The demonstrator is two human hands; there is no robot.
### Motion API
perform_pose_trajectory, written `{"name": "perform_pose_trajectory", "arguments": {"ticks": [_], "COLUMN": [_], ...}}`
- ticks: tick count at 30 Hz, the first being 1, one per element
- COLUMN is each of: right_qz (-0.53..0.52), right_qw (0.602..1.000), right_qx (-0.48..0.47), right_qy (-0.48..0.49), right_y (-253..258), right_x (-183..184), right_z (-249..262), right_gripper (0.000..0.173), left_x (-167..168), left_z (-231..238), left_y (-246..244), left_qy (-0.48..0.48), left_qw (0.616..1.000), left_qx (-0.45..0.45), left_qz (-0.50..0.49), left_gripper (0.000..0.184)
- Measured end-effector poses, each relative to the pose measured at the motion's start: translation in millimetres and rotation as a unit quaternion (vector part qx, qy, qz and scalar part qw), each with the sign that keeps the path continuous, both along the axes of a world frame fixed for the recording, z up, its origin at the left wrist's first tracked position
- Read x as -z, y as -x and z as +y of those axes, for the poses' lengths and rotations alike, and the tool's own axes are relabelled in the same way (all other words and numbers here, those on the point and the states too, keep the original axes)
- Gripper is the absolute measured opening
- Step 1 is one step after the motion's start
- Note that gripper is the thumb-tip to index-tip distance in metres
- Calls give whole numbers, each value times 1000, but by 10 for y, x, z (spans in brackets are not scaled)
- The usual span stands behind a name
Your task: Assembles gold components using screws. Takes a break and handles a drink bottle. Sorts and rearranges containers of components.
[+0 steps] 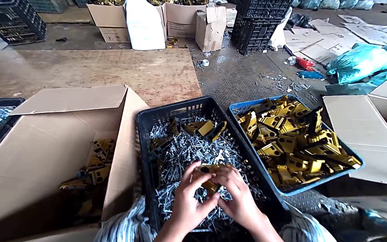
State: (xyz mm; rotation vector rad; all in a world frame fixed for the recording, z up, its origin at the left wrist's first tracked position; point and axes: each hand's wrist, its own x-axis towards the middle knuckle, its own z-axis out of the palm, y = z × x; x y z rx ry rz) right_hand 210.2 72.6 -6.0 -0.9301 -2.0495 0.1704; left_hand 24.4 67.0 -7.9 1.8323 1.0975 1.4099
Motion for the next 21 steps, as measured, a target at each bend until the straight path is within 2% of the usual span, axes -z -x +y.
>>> {"name": "perform_pose_trajectory", "arguments": {"ticks": [9,21], "right_qz": [44,53], "right_qw": [998,998], "right_qx": [-34,-40], "right_qy": [-29,-24], "right_y": [16,26], "right_x": [-27,-29], "right_z": [-18,-27], "right_gripper": [19,21], "left_x": [3,22], "left_z": [-20,-12], "left_y": [-19,-10], "left_qy": [-24,-11], "left_qw": [1000,1000], "left_qx": [-10,-1], "left_qz": [-7,-25], "left_gripper": [33,30]}}
